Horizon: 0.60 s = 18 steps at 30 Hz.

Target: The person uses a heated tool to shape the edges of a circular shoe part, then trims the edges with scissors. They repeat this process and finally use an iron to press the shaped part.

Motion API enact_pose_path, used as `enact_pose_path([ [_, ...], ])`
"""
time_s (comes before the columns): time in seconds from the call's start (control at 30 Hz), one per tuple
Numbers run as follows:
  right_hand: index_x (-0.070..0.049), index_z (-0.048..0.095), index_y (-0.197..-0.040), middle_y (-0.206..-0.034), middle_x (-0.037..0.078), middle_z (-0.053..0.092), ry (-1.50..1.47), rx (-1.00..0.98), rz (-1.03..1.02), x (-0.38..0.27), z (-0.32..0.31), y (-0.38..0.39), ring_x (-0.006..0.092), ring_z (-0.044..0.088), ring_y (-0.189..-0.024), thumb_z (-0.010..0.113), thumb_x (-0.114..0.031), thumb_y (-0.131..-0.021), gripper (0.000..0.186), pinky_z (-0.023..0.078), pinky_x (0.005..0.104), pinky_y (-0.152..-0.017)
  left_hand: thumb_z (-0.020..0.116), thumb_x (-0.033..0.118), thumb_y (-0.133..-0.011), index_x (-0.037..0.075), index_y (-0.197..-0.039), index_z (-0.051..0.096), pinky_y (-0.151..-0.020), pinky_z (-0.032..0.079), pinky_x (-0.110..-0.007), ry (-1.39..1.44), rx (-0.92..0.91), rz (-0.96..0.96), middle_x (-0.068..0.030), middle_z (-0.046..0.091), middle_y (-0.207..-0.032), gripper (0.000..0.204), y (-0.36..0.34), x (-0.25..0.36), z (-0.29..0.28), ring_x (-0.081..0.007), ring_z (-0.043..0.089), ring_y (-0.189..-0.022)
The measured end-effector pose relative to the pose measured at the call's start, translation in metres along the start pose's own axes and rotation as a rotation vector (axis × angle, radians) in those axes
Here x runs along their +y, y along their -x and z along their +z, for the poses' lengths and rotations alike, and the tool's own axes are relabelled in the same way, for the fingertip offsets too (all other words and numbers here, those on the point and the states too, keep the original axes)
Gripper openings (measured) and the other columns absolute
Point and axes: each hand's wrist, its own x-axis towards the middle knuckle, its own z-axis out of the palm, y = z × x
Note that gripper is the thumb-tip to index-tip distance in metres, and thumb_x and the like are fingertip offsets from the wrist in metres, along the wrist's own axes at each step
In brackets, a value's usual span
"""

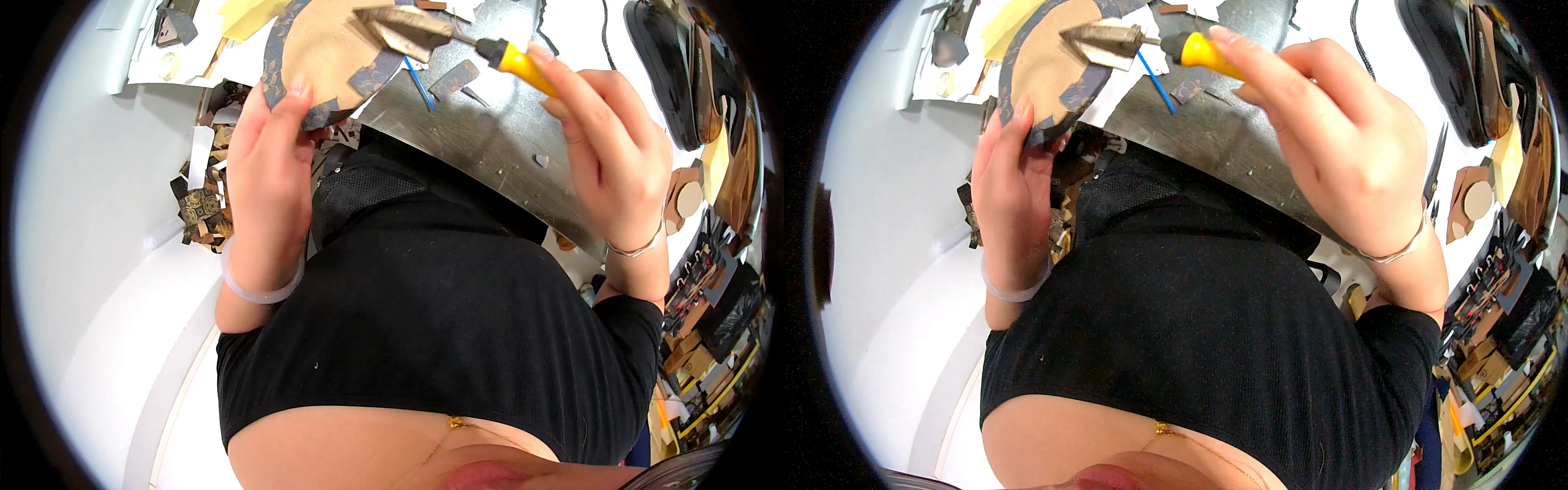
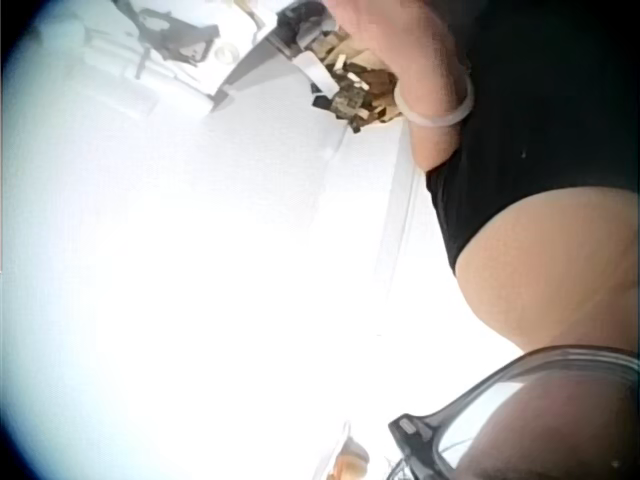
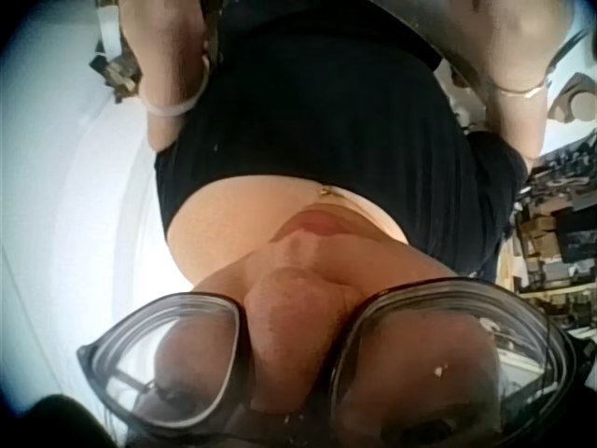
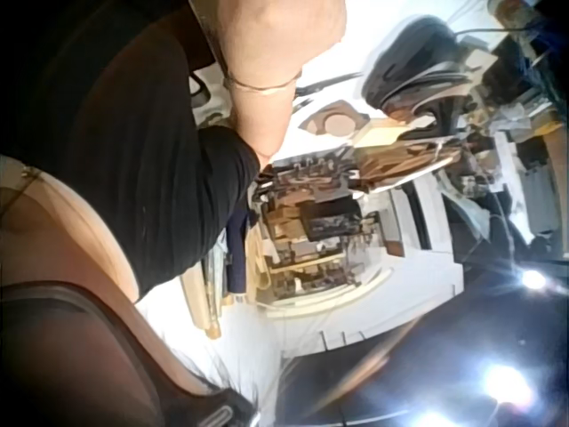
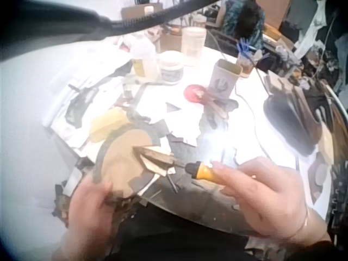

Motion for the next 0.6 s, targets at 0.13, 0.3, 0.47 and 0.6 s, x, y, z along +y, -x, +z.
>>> enact_pose_path([
  [0.13, 0.000, 0.068, -0.126, -0.094, 0.014, 0.067, -0.078, 0.031, -0.009, 0.003, -0.004, 0.005, 0.0205, 0.066, -0.074, 0.065, 0.015, -0.080, 0.049, 0.052, 0.0271, -0.063, 0.056, 0.020, -0.100, -0.002, -0.118, 0.059, -0.080, 0.045, -0.034, 0.232, -0.180, -0.291, -0.0108, 0.067, -0.108, 0.028, -0.020, -0.002, -0.034, -0.0201, 0.060, -0.094],
  [0.3, -0.001, 0.068, -0.127, -0.087, 0.012, 0.064, -0.053, -0.047, -0.049, -0.004, -0.006, 0.010, 0.0197, 0.065, -0.071, 0.068, 0.014, -0.075, 0.054, 0.052, 0.0274, -0.061, 0.056, 0.016, -0.099, -0.003, -0.115, 0.060, -0.077, 0.044, -0.034, 0.456, -0.185, -0.418, -0.0117, 0.067, -0.103, 0.025, -0.021, -0.007, -0.039, -0.0209, 0.059, -0.090],
  [0.47, -0.002, 0.070, -0.126, -0.085, 0.010, 0.064, -0.021, -0.063, -0.055, -0.009, -0.005, 0.011, 0.0184, 0.064, -0.069, 0.070, 0.011, -0.072, 0.055, 0.051, 0.0273, -0.058, 0.056, 0.016, -0.099, -0.003, -0.113, 0.060, -0.077, 0.044, -0.033, 0.443, -0.154, -0.393, -0.0112, 0.066, -0.102, 0.023, -0.022, -0.007, -0.036, -0.0206, 0.059, -0.089],
  [0.6, -0.004, 0.071, -0.125, -0.084, 0.008, 0.064, -0.003, -0.059, -0.073, -0.010, -0.006, 0.010, 0.0174, 0.064, -0.068, 0.072, 0.008, -0.071, 0.055, 0.050, 0.0266, -0.057, 0.057, 0.017, -0.100, -0.003, -0.113, 0.060, -0.076, 0.043, -0.032, 0.345, -0.122, -0.333, -0.0106, 0.066, -0.102, 0.024, -0.021, -0.006, -0.032, -0.0195, 0.058, -0.090],
])
